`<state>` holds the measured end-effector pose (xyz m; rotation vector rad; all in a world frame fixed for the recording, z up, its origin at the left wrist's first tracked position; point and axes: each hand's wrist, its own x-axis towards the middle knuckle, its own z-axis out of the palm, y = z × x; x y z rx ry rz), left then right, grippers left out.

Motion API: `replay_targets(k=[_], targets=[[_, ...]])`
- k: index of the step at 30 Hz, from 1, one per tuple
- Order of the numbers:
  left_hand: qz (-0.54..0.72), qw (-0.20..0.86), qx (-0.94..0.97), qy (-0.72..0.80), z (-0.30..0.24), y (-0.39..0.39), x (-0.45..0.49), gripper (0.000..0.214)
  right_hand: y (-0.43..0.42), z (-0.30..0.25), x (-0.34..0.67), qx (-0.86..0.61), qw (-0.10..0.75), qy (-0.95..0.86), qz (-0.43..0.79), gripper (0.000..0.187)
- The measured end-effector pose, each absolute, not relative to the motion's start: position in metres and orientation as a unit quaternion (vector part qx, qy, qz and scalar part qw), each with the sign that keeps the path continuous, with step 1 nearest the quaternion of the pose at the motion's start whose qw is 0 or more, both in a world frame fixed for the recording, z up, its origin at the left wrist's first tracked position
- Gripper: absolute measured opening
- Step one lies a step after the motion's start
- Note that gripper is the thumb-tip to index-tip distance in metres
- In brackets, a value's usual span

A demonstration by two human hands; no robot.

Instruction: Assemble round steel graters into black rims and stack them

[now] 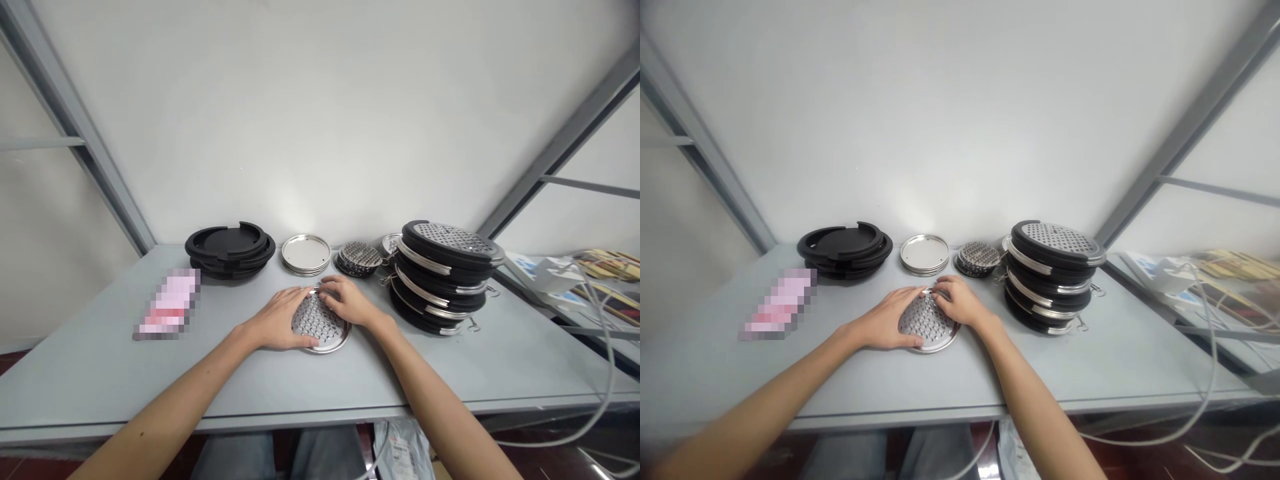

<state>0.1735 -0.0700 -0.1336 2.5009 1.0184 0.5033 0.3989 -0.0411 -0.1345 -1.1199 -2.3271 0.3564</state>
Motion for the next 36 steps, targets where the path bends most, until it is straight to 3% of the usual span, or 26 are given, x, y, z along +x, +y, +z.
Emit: replay_targets(k=[6, 20, 36], targets=[[0.142, 0.187, 0.911, 0.339, -0.1321, -0.0696, 0.1705, 0.122, -0.0424, -0.1336, 0.3960, -0.399, 0.258, -0.868, 0.147, 0.028], [0.144, 0.169, 0.903, 0.367, -0.1354, -0.0690, 0.1739, 0.126, -0.0381, -0.1376, 0.4000, -0.373, 0.265, -0.857, 0.236, 0.039], [0.154, 0.165, 0.901, 0.370, -0.1385, -0.0679, 0.1734, 0.125, -0.0343, -0.1405, 0.4004, -0.353, 0.265, -0.878, 0.185, 0.032]])
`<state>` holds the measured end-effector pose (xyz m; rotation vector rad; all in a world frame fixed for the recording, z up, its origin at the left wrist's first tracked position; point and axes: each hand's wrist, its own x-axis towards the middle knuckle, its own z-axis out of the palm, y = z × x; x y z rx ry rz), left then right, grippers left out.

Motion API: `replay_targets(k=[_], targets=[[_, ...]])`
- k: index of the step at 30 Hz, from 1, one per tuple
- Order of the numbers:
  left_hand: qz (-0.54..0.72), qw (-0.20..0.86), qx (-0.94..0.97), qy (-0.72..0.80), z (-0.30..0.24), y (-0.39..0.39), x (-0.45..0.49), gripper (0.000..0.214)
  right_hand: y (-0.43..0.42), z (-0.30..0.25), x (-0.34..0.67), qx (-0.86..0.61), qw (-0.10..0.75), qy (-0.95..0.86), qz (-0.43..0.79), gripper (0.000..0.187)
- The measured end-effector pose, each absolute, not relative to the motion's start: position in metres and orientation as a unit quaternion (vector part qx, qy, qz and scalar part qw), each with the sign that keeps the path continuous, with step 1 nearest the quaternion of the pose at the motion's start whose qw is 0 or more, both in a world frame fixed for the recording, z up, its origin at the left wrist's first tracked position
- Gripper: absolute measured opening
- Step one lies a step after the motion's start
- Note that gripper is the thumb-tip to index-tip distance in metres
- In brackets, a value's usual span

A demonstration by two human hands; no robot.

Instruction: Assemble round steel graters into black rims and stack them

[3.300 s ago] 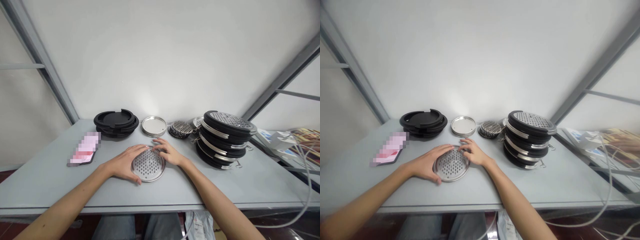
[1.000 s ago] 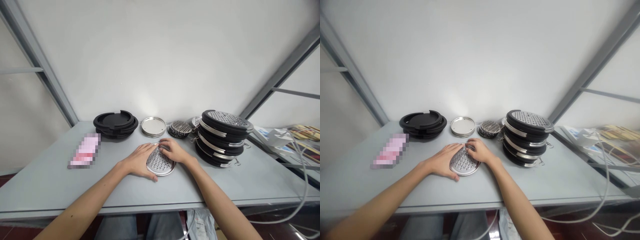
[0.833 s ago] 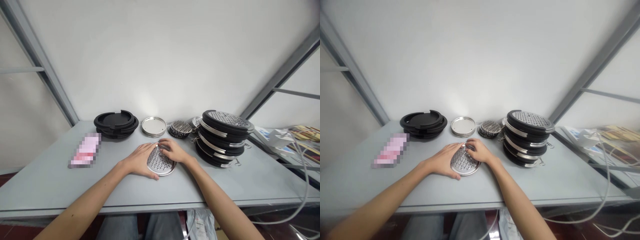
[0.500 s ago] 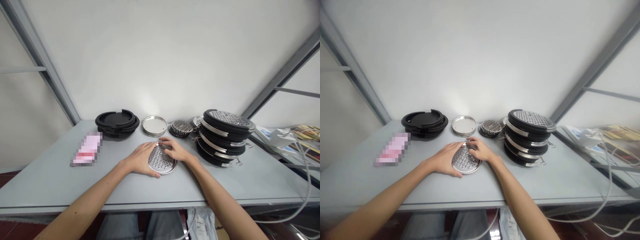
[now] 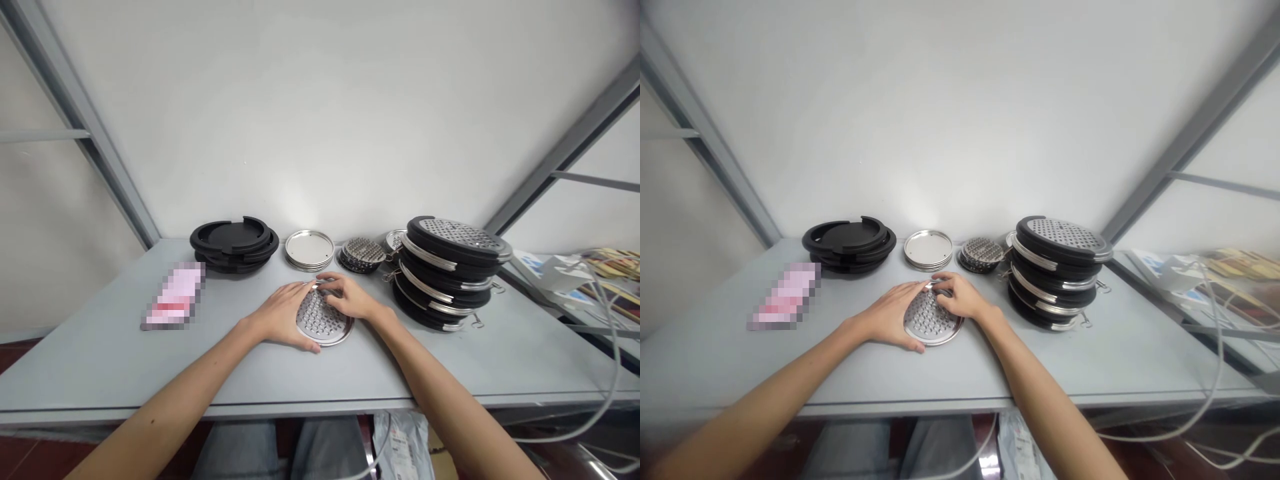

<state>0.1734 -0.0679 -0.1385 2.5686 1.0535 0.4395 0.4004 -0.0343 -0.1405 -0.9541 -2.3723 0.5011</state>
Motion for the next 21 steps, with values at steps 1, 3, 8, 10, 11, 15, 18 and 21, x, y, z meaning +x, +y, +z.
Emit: replay_targets(k=[1, 3, 8, 10, 11, 15, 18, 21], targets=[[0.154, 0.163, 0.902, 0.370, -0.1382, -0.0680, 0.1737, 0.125, -0.0338, -0.1407, 0.4004, -0.352, 0.264, -0.879, 0.182, 0.033], [0.152, 0.159, 0.903, 0.370, -0.1372, -0.0684, 0.1739, 0.125, -0.0329, -0.1419, 0.4004, -0.355, 0.264, -0.879, 0.179, 0.035], [0.162, 0.155, 0.912, 0.345, -0.1355, -0.0686, 0.1721, 0.118, -0.0335, -0.1459, 0.3988, -0.388, 0.290, -0.854, 0.191, 0.038], [0.167, 0.154, 0.912, 0.342, -0.1359, -0.0684, 0.1713, 0.119, -0.0351, -0.1461, 0.3967, -0.384, 0.311, -0.850, 0.186, 0.040], [0.169, 0.154, 0.911, 0.342, -0.1363, -0.0683, 0.1711, 0.119, -0.0361, -0.1456, 0.3955, -0.377, 0.319, -0.850, 0.182, 0.040], [0.177, 0.159, 0.909, 0.343, -0.1371, -0.0684, 0.1711, 0.119, -0.0404, -0.1424, 0.3922, -0.380, 0.328, -0.849, 0.168, 0.045], [0.182, 0.160, 0.907, 0.343, -0.1367, -0.0685, 0.1714, 0.118, -0.0419, -0.1422, 0.3924, -0.399, 0.326, -0.841, 0.164, 0.054], [0.182, 0.160, 0.907, 0.345, -0.1362, -0.0687, 0.1714, 0.117, -0.0414, -0.1446, 0.3933, -0.400, 0.320, -0.842, 0.168, 0.056]])
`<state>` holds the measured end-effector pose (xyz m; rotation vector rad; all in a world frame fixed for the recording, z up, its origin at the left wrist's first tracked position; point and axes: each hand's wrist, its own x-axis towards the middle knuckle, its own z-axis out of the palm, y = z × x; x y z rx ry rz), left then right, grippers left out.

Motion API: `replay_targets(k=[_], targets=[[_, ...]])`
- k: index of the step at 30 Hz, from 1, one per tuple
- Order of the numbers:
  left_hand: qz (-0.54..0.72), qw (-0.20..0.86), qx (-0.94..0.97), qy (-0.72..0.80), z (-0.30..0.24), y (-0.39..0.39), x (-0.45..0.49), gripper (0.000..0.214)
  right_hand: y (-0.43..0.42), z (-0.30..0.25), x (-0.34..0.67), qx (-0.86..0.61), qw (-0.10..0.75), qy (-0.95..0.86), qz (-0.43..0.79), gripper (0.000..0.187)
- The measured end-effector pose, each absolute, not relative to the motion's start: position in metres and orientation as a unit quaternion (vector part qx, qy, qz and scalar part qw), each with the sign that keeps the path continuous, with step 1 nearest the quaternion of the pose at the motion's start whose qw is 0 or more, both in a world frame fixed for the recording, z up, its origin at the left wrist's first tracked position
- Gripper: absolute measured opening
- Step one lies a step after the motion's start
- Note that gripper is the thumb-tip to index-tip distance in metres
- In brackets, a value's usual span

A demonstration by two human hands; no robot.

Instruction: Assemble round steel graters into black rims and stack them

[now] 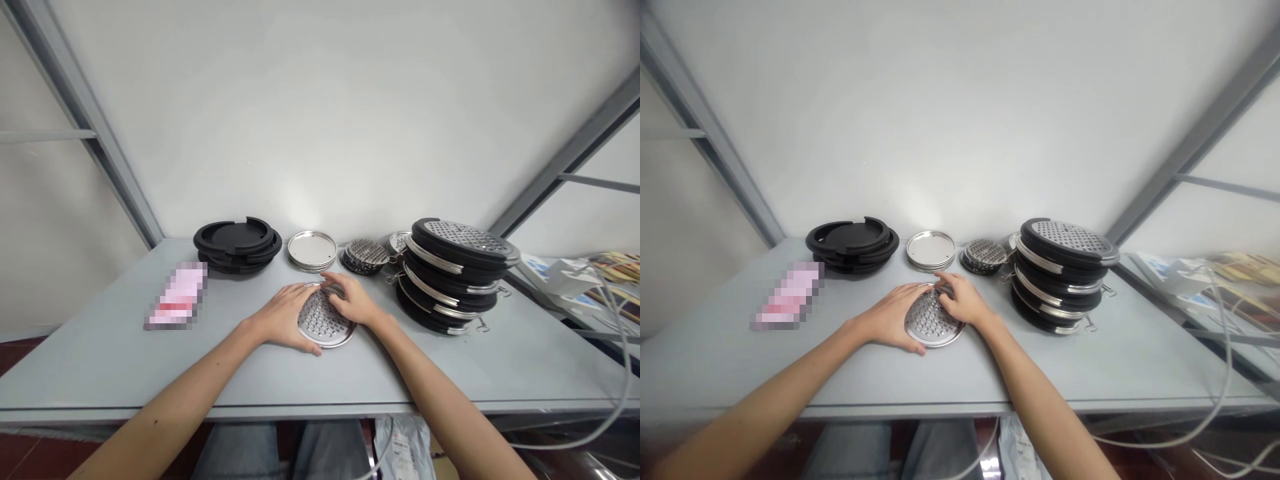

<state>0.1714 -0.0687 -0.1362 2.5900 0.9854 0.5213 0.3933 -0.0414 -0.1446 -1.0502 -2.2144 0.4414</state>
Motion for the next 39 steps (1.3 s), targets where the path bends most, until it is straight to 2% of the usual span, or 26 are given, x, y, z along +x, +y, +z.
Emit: replay_targets(k=[9, 18, 39], targets=[[0.186, 0.178, 0.901, 0.349, -0.134, -0.070, 0.172, 0.120, -0.039, -0.148, 0.393, -0.399, 0.304, -0.847, 0.174, 0.054], [0.182, 0.174, 0.900, 0.356, -0.136, -0.069, 0.172, 0.124, -0.041, -0.139, 0.394, -0.395, 0.293, -0.846, 0.207, 0.033], [0.184, 0.179, 0.899, 0.356, -0.138, -0.069, 0.173, 0.131, -0.035, -0.144, 0.386, -0.379, 0.291, -0.866, 0.149, 0.029]])
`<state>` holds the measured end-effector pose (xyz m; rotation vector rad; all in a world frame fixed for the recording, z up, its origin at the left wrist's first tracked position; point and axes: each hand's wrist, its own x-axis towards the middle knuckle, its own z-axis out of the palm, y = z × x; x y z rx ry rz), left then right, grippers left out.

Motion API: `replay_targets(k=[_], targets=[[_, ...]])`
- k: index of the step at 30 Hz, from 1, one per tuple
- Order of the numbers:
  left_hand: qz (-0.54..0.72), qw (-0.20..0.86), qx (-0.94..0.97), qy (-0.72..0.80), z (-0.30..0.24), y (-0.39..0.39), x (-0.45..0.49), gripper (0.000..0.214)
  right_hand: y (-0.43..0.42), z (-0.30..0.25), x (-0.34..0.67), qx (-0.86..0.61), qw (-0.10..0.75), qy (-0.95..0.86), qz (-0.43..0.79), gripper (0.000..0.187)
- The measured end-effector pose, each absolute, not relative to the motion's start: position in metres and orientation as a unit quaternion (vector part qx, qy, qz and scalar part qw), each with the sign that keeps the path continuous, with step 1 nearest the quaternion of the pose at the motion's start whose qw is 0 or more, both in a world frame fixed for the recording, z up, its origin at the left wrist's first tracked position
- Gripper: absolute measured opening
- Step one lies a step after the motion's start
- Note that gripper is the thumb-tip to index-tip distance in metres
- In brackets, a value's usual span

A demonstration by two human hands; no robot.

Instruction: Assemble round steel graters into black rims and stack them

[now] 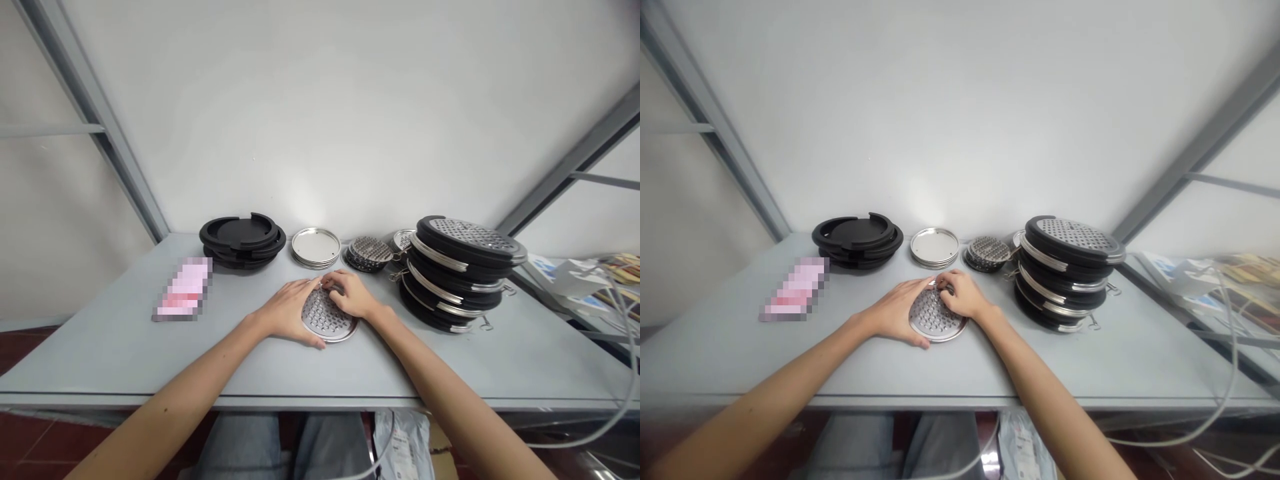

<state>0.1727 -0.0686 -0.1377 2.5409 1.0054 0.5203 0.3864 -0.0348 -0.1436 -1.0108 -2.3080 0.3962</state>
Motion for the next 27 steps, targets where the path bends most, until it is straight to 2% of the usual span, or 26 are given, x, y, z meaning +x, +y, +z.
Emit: replay_targets(k=[3, 9, 16, 23, 27], targets=[[0.181, 0.175, 0.901, 0.352, -0.137, -0.069, 0.172, 0.130, -0.036, -0.141, 0.384, -0.386, 0.283, -0.866, 0.144, 0.027], [0.146, 0.186, 0.904, 0.356, -0.138, -0.069, 0.165, 0.126, -0.034, -0.147, 0.391, -0.379, 0.324, -0.840, 0.214, 0.045], [0.150, 0.166, 0.913, 0.341, -0.127, -0.067, 0.156, 0.108, -0.028, -0.151, 0.400, -0.421, 0.351, -0.815, 0.189, 0.040], [0.147, 0.168, 0.897, 0.381, -0.131, -0.062, 0.148, 0.116, -0.027, -0.149, 0.406, -0.449, 0.309, -0.827, 0.139, 0.033], [0.153, 0.176, 0.895, 0.380, -0.128, -0.061, 0.140, 0.109, -0.028, -0.148, 0.406, -0.452, 0.313, -0.823, 0.142, 0.029]])
